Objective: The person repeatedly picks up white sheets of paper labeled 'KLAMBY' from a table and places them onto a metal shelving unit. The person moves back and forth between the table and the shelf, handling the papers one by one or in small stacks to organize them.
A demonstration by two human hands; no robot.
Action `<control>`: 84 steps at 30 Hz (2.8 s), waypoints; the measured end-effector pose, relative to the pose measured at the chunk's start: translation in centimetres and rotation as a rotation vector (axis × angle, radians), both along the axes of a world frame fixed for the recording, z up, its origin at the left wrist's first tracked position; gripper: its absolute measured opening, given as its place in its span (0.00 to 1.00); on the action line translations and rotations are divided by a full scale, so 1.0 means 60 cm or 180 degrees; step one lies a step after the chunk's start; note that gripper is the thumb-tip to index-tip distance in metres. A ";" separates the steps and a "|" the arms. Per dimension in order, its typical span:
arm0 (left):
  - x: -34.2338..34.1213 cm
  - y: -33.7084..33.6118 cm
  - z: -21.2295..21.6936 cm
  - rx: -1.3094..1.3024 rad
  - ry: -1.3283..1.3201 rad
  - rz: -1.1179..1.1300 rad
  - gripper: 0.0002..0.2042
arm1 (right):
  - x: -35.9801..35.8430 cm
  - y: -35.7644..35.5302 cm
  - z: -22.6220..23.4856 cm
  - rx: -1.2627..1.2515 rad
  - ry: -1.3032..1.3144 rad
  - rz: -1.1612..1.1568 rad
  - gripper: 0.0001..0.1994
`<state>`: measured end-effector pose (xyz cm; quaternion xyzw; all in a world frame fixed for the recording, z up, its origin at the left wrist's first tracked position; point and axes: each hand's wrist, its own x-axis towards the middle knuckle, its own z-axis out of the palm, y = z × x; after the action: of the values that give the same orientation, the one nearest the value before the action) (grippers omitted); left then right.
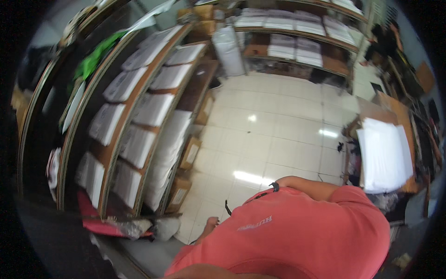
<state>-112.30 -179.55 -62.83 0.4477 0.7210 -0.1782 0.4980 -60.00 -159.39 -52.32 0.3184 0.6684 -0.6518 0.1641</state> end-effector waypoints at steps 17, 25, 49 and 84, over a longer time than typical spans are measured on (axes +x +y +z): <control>1.038 0.614 0.141 0.1740 -0.2139 -0.3028 0.16 | 0.370 -0.367 0.159 -0.0887 0.0580 -0.6331 0.29; 1.334 0.511 0.209 0.0658 -0.3233 -0.3021 0.13 | 0.277 -0.704 -0.259 -0.0364 -0.2784 -0.7784 0.22; 1.938 0.889 0.460 0.2067 -0.4917 -0.2393 0.08 | 0.525 -0.288 -0.019 -0.1220 -0.1839 -0.8542 0.21; 2.339 0.678 0.335 0.1909 -0.3993 -0.5290 0.14 | 0.415 -0.205 0.029 -0.2545 -0.2000 -0.8819 0.16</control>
<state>28.03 -138.85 -42.76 0.9112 -0.1769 -0.0156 0.3717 -35.09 -171.71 -50.60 0.7488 -0.4447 -0.3280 -0.3661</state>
